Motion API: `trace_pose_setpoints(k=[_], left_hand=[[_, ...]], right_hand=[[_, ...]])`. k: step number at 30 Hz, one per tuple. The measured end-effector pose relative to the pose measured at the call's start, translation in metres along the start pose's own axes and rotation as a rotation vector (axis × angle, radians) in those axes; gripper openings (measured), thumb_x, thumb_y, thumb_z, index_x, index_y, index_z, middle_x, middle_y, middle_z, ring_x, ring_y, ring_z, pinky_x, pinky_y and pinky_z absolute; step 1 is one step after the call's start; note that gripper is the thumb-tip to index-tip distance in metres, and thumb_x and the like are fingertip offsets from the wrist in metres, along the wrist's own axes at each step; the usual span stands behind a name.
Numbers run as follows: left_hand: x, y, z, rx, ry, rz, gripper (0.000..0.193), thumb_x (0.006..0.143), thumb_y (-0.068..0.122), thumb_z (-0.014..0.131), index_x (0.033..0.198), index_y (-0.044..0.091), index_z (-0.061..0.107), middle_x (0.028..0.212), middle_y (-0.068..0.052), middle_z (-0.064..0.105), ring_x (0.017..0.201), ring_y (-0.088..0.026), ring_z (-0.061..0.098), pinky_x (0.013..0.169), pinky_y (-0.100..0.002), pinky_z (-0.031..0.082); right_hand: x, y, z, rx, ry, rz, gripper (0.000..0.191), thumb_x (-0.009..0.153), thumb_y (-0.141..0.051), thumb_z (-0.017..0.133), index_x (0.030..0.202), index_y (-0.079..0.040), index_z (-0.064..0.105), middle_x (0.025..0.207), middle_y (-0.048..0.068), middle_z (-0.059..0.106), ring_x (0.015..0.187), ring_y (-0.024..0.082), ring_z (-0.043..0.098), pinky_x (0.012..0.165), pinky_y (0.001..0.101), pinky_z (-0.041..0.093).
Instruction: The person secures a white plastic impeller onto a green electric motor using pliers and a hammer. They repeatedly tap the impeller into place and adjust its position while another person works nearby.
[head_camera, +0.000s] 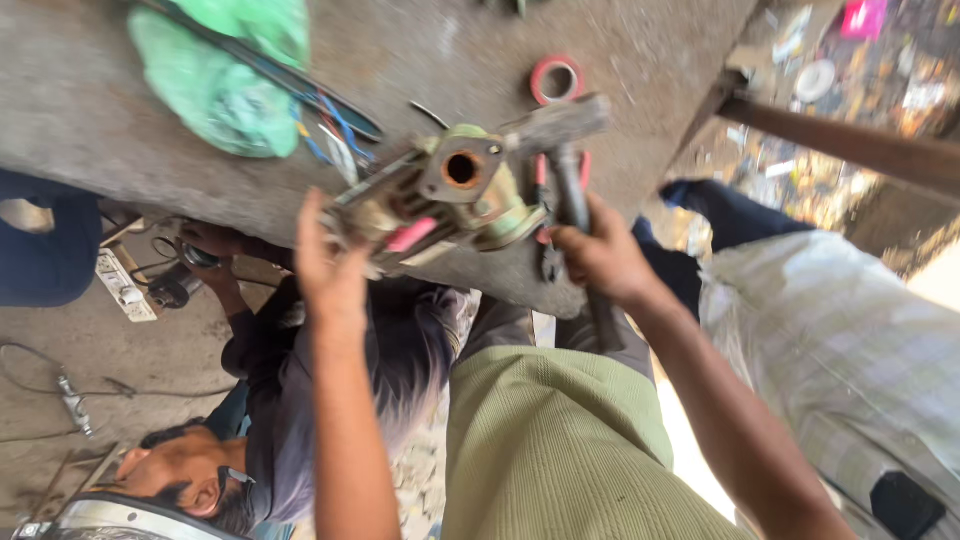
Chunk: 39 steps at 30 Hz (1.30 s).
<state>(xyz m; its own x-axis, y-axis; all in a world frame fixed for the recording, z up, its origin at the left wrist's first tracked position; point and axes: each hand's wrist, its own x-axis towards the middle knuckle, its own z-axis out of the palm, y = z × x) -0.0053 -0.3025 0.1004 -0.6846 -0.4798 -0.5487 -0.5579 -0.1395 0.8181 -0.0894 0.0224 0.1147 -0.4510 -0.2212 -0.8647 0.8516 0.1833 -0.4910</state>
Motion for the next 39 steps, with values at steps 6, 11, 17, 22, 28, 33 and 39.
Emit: trace_pose_setpoints(k=[6,11,17,22,28,33,39], left_hand=[[0.014,0.015,-0.017,-0.100,-0.137,-0.052,0.092,0.091,-0.004,0.074,0.164,0.001,0.020,0.159,-0.014,0.046,0.142,-0.022,0.051,0.117,-0.034,0.044],[0.012,0.019,-0.018,-0.127,-0.165,-0.165,0.080,0.093,0.001,0.072,0.162,0.000,0.032,0.151,-0.012,0.055,0.137,-0.021,0.056,0.114,-0.034,0.046],[0.014,0.029,-0.014,-0.219,-0.276,-0.213,0.067,0.095,0.002,0.067,0.155,0.002,0.037,0.140,-0.010,0.060,0.127,-0.020,0.062,0.104,-0.033,0.053],[0.014,0.034,-0.015,-0.208,-0.247,-0.226,0.064,0.097,-0.001,0.063,0.155,0.004,0.039,0.140,-0.008,0.061,0.125,-0.018,0.061,0.098,-0.032,0.050],[0.020,0.040,-0.034,-0.110,-0.280,-0.252,0.064,0.094,-0.003,0.064,0.153,0.001,0.040,0.139,-0.009,0.062,0.128,-0.020,0.060,0.107,-0.036,0.050],[0.021,0.031,-0.042,-0.149,-0.272,-0.156,0.070,0.092,0.000,0.069,0.155,0.001,0.039,0.138,-0.006,0.061,0.130,-0.018,0.058,0.110,-0.034,0.047],[0.021,0.026,-0.044,-0.154,-0.260,-0.157,0.072,0.093,0.004,0.072,0.156,0.004,0.038,0.140,-0.005,0.060,0.130,-0.016,0.057,0.110,-0.031,0.045]], right_hand=[[-0.007,0.021,0.017,-0.081,-0.011,-0.028,0.025,0.093,-0.018,0.067,0.111,-0.008,0.054,0.068,-0.001,0.052,0.047,0.009,0.052,0.040,0.0288,0.044],[-0.008,0.030,-0.013,0.187,0.025,0.048,0.022,0.094,-0.016,0.065,0.113,-0.011,0.055,0.066,-0.002,0.051,0.046,0.008,0.045,0.040,0.0279,0.037],[-0.016,-0.013,-0.089,0.456,0.509,-0.267,0.019,0.096,-0.006,0.061,0.111,-0.013,0.050,0.068,-0.002,0.052,0.045,0.010,0.045,0.040,0.0286,0.036],[-0.009,-0.040,-0.012,0.157,0.716,-0.367,0.014,0.100,-0.005,0.053,0.086,-0.002,0.051,0.062,0.006,0.055,0.047,0.013,0.055,0.043,0.0302,0.046],[-0.001,-0.003,-0.016,0.168,0.201,-0.042,0.018,0.092,-0.004,0.062,0.104,-0.005,0.048,0.064,0.003,0.052,0.043,0.012,0.048,0.037,0.0304,0.039],[0.002,0.029,-0.037,0.320,0.182,-0.068,0.022,0.091,-0.001,0.061,0.103,-0.007,0.044,0.062,0.001,0.048,0.043,0.011,0.045,0.037,0.0292,0.037],[-0.007,0.040,0.044,0.246,0.202,0.010,0.027,0.089,-0.001,0.059,0.112,-0.009,0.049,0.063,0.001,0.049,0.042,0.012,0.045,0.037,0.0309,0.037]])
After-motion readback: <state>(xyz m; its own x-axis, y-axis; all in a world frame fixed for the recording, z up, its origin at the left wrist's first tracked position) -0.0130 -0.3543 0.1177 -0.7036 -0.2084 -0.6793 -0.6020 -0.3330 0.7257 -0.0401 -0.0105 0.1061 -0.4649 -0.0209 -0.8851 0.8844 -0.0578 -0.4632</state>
